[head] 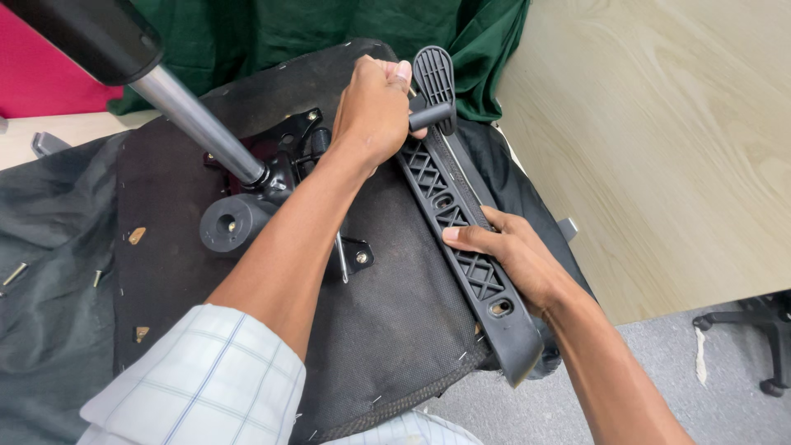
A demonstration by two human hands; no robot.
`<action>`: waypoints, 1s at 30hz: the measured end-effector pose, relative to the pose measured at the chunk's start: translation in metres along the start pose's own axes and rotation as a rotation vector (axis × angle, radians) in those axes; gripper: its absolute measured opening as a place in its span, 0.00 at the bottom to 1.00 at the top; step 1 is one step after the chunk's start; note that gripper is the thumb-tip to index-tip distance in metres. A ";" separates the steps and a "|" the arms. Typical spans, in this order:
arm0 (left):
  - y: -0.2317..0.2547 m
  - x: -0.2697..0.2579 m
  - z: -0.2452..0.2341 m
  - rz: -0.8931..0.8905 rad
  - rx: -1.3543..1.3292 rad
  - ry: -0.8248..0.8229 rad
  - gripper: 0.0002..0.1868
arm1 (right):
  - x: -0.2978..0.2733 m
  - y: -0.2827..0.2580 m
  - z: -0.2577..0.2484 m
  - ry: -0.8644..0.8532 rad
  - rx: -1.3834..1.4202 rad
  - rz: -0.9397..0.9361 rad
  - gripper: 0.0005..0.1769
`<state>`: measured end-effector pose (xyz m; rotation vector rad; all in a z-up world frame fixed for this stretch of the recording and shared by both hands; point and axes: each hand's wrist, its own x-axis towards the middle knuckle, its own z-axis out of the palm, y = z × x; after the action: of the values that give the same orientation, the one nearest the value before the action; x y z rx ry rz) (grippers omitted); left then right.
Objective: The person uses a screwdriver to tighten a bolt on a metal pole base, then picks up a black plastic frame and aligns it with the base. They insert and tighten a bolt to secure the frame to the base.
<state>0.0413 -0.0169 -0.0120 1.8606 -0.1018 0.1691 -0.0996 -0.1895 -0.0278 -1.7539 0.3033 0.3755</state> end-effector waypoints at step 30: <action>0.001 -0.117 -0.002 0.617 0.097 0.225 0.07 | 0.018 -0.001 -0.007 -0.049 0.218 -0.008 0.12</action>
<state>-0.0748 -0.0176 -0.0299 1.8420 -0.5177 0.8174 -0.0824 -0.1959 -0.0323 -1.5295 0.2914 0.3653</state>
